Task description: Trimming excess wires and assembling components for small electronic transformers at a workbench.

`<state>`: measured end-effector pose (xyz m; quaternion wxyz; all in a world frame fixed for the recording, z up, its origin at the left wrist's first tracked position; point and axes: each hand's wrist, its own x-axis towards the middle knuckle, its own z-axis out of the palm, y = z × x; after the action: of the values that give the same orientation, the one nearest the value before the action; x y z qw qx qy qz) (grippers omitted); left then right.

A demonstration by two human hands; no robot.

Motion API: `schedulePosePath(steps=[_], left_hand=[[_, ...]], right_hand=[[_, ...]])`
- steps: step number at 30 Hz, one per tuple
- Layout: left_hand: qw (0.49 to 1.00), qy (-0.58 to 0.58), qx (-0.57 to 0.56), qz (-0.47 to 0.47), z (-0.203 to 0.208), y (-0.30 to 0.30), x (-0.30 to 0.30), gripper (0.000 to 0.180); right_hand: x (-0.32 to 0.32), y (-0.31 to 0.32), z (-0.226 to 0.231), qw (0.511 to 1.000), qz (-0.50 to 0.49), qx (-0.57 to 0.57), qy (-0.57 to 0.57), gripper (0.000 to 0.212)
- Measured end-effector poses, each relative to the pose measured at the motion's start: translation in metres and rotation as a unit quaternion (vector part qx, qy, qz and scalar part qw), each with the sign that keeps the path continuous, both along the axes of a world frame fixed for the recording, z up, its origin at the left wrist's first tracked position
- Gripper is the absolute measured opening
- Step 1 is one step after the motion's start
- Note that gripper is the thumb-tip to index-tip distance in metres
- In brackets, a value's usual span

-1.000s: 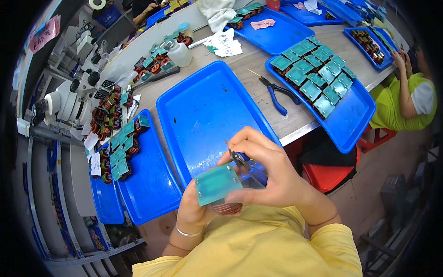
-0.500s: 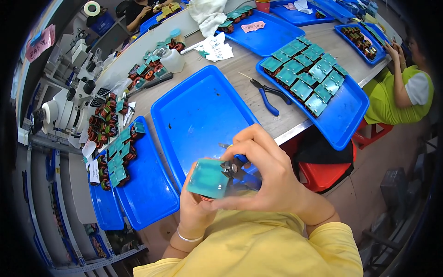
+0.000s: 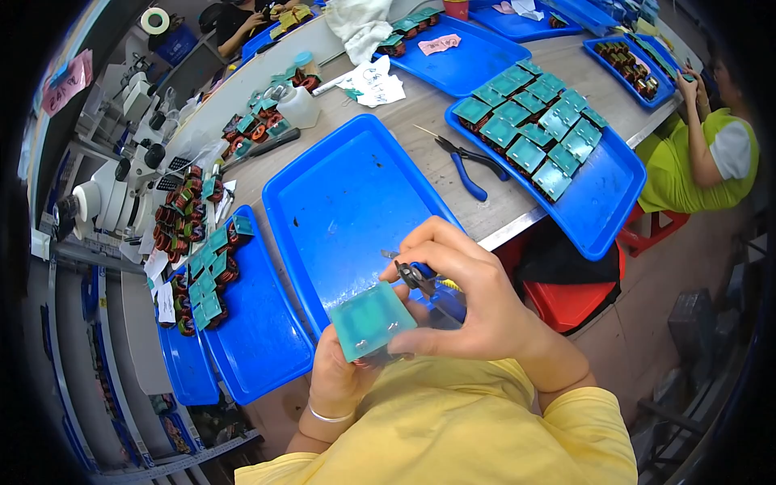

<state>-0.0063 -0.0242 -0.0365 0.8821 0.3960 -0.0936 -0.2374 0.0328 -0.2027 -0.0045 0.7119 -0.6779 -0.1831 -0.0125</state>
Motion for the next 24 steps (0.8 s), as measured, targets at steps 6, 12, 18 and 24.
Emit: schedulePosePath(steps=[6, 12, 18, 24], left_hand=[[0.994, -0.075, 0.053, 0.064, 0.015, -0.009, 0.001, 0.081], [0.999, 0.014, -0.028, 0.026, 0.007, -0.001, 0.005, 0.073], [0.992, -0.065, 0.084, 0.072, 0.008, 0.003, 0.008, 0.071], [0.939, -0.127, 0.271, 0.171, 0.018, -0.003, 0.006, 0.081]], right_hand=[[-0.006, 0.004, 0.014, 0.965, -0.074, -0.205, -0.149, 0.057], [-0.005, -0.011, 0.018, 0.969, -0.001, -0.214, -0.127, 0.05], [-0.017, -0.021, 0.019, 0.884, 0.041, -0.404, -0.231, 0.048], [-0.02, -0.022, 0.03, 0.837, 0.044, -0.471, -0.275, 0.05]])
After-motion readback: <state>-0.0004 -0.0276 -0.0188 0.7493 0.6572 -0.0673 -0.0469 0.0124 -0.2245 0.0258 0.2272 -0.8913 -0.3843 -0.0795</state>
